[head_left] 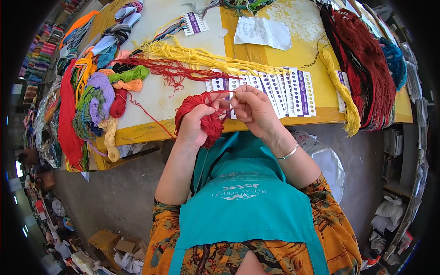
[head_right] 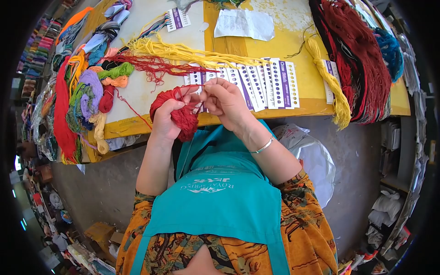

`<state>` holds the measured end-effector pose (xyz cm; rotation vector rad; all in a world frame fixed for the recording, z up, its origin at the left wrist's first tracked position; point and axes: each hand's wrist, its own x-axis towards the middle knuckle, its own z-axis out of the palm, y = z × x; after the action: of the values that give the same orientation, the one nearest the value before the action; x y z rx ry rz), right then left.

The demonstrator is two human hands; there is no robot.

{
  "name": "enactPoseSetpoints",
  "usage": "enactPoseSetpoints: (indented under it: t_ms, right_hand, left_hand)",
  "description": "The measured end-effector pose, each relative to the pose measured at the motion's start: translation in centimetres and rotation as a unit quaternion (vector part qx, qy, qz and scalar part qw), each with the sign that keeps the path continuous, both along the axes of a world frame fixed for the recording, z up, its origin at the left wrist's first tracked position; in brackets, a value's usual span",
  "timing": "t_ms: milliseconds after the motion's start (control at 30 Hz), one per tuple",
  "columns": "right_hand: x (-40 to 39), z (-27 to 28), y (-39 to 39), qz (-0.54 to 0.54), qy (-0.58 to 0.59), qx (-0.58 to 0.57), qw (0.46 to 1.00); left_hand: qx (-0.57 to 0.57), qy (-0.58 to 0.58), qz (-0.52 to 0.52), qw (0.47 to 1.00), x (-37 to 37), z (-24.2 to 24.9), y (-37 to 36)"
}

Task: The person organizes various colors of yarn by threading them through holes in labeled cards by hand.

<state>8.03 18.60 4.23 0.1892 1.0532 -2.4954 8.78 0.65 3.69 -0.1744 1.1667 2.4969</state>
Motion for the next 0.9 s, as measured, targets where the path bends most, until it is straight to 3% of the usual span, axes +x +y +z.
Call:
enactPoseSetpoints:
  t_ms: [67,133,167,267,333,400,433,467,567,633,700,733,800,867,900]
  right_hand:
    - [-0.1,0.1,0.8,0.038,-0.008,-0.018,0.999]
    - [-0.2,1.2,1.2,0.101,0.081,0.306,0.943]
    - [-0.1,1.1,1.6,0.100,0.081,0.306,0.943]
    - [0.4,0.5,3.9,0.146,0.235,0.333,0.901]
    - [1.6,1.2,4.7,0.042,0.153,0.135,0.978]
    - [2.8,0.5,5.9,-0.060,0.083,-0.081,0.991]
    - [3.4,0.1,6.7,-0.088,0.045,-0.178,0.979]
    - [4.2,-0.6,7.9,-0.103,0.010,-0.270,0.957]
    - [6.4,-1.4,12.1,-0.177,-0.008,-0.283,0.943]
    - [7.9,-2.9,17.5,-0.249,0.018,-0.178,0.952]
    - [10.0,-4.8,25.3,-0.360,0.046,0.014,0.932]
    - [11.7,-5.9,29.9,-0.435,0.041,0.077,0.896]
    - [14.2,-6.1,37.0,-0.633,-0.043,0.316,0.706]
    - [15.3,-5.0,39.0,-0.651,-0.017,0.420,0.632]
    - [15.3,-4.8,39.1,-0.593,0.025,0.441,0.673]
  left_hand:
    - [0.060,-0.029,-0.049,0.997,0.0,0.2,-0.5]
    - [0.061,-0.002,-0.128,0.990,-0.2,0.7,-1.9]
    - [0.002,-0.014,-0.143,0.990,-0.2,0.5,-2.3]
    - [-0.153,0.019,-0.243,0.958,0.3,1.9,-4.2]
    - [0.142,0.059,-0.261,0.953,0.3,-1.8,-7.8]
    - [0.325,0.062,-0.081,0.940,0.7,-0.9,-9.1]
    - [0.315,0.029,0.032,0.948,1.3,-0.3,-10.3]
    - [0.337,0.048,0.035,0.940,1.3,-0.6,-11.8]
    - [0.287,0.032,0.162,0.944,3.2,-2.0,-16.7]
    - [0.256,0.017,0.213,0.943,4.5,-3.4,-20.6]
    - [0.218,0.048,0.269,0.937,5.9,-5.4,-25.5]
    - [0.193,0.042,0.327,0.924,6.6,-5.6,-27.3]
    - [0.173,0.047,0.400,0.899,7.5,-5.5,-29.5]
    - [0.175,0.063,0.369,0.911,7.2,-3.1,-26.6]
    - [0.172,0.077,0.336,0.923,6.9,-2.3,-24.8]
